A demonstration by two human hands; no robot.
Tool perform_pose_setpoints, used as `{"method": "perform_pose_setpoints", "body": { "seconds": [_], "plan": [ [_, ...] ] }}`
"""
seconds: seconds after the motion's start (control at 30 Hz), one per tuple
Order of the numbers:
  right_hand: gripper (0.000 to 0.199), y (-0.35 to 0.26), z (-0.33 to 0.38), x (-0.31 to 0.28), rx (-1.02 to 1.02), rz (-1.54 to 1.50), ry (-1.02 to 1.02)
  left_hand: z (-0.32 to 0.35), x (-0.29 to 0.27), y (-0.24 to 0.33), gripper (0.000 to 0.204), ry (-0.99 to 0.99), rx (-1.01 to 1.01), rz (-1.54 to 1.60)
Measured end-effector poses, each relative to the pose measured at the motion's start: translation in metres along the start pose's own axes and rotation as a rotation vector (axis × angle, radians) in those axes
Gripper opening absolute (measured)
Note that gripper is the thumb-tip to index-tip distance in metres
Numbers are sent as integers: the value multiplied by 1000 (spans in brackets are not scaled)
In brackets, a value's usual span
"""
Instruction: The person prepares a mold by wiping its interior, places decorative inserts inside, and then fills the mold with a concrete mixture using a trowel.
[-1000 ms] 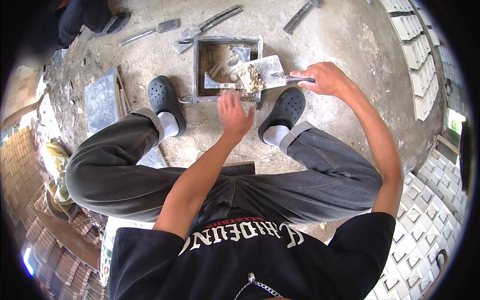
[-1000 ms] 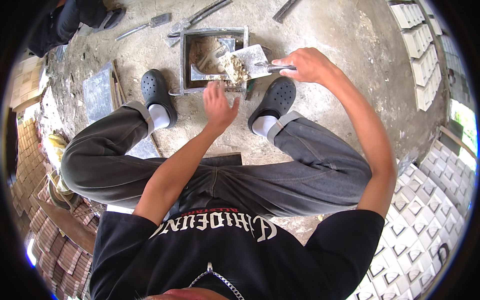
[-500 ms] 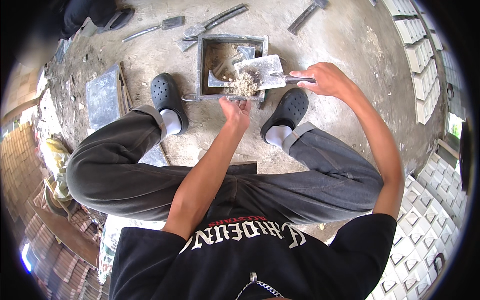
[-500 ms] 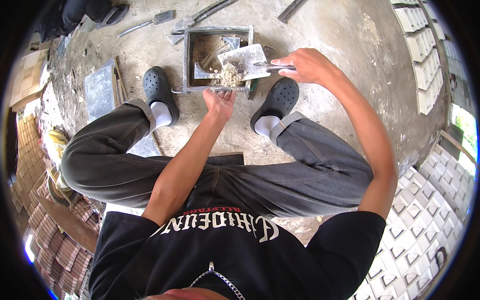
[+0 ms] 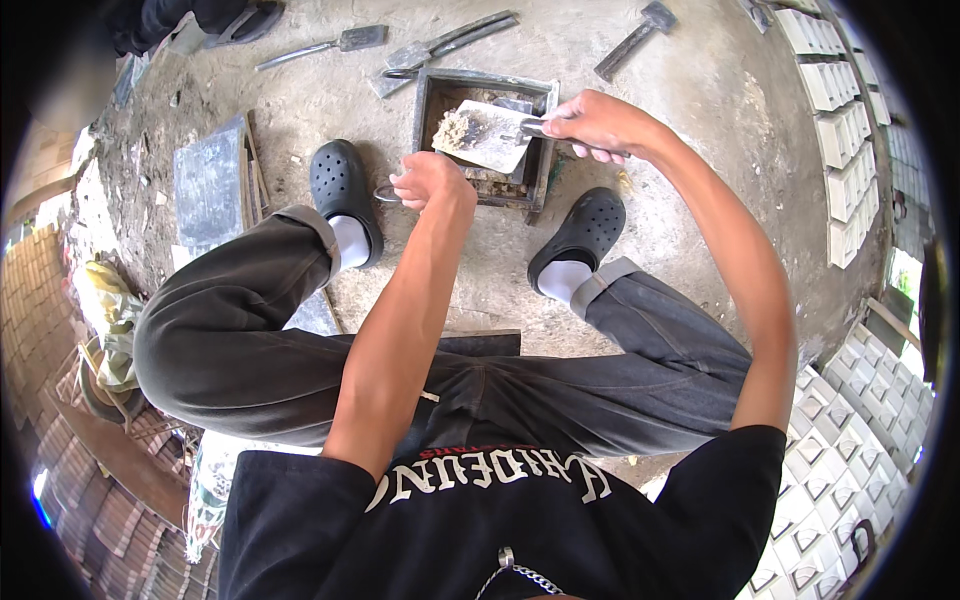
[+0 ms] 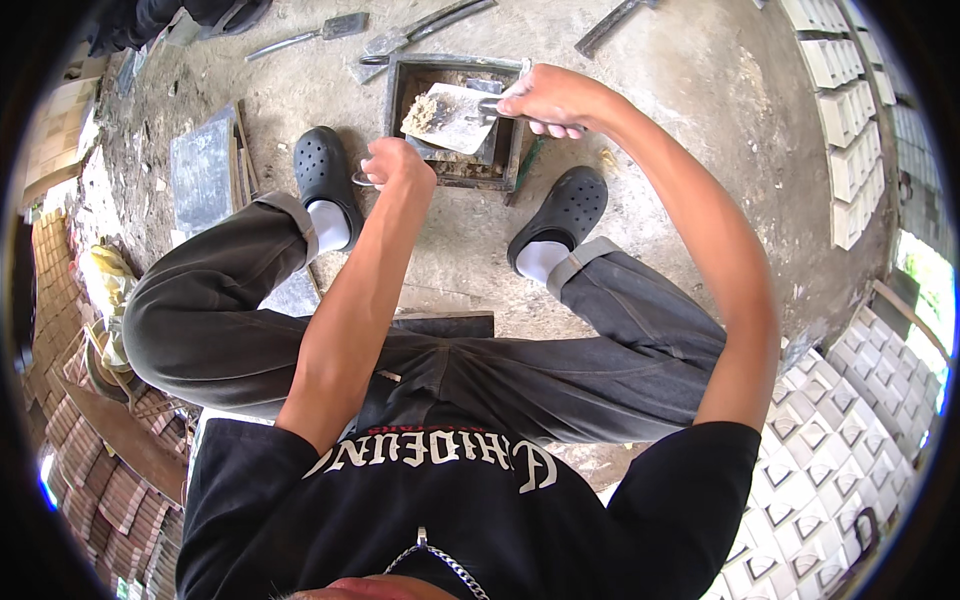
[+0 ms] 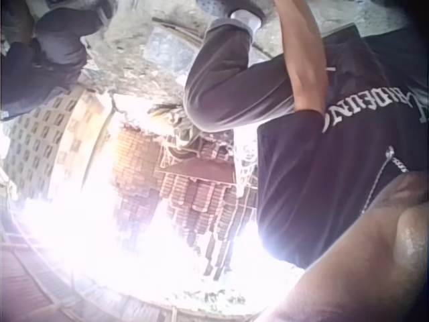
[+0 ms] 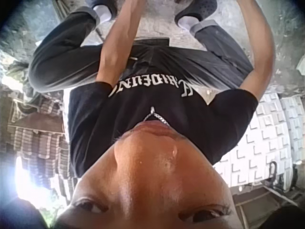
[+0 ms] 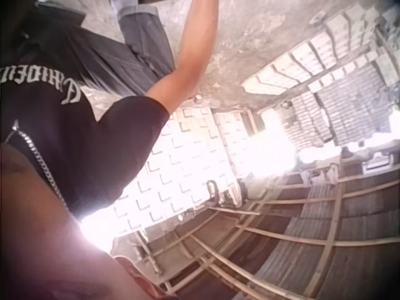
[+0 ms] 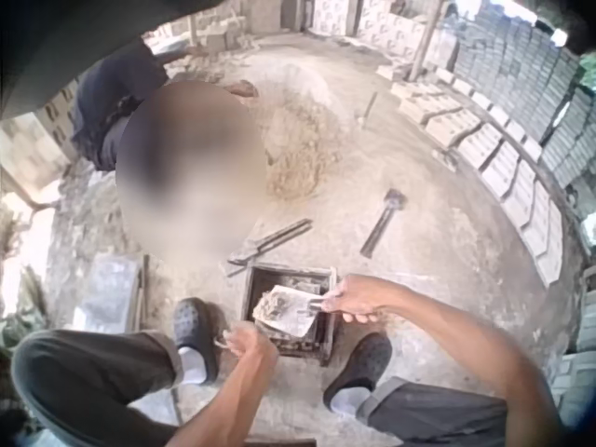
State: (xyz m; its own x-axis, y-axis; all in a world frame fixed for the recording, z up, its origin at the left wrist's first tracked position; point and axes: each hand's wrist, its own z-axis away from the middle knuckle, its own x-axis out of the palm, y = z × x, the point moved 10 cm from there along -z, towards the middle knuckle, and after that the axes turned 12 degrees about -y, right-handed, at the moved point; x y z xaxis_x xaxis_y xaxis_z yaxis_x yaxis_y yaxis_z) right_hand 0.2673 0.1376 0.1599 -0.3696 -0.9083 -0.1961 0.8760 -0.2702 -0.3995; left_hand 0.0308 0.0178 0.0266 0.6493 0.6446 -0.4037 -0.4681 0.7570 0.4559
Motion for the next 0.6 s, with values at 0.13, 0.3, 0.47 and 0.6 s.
{"method": "perform_pose_setpoints", "body": {
  "seconds": [0.13, 0.3, 0.47, 0.6],
  "plan": [
    [33, -10, -15, -4, 35, -184, -23, -10, 8, 34, 54, -178, 119, 265],
    [31, -19, -25, -13, 57, -240, 6, -58, 18, 75, 48, -293, 352, 205],
    [32, 8, -22, -10, 122, -283, -45, -43, 51, 96, 45, -508, 777, -319],
    [32, 5, 4, -10, 88, -297, -91, -29, 45, 98, 49, -539, 1149, -575]
  ]
}}
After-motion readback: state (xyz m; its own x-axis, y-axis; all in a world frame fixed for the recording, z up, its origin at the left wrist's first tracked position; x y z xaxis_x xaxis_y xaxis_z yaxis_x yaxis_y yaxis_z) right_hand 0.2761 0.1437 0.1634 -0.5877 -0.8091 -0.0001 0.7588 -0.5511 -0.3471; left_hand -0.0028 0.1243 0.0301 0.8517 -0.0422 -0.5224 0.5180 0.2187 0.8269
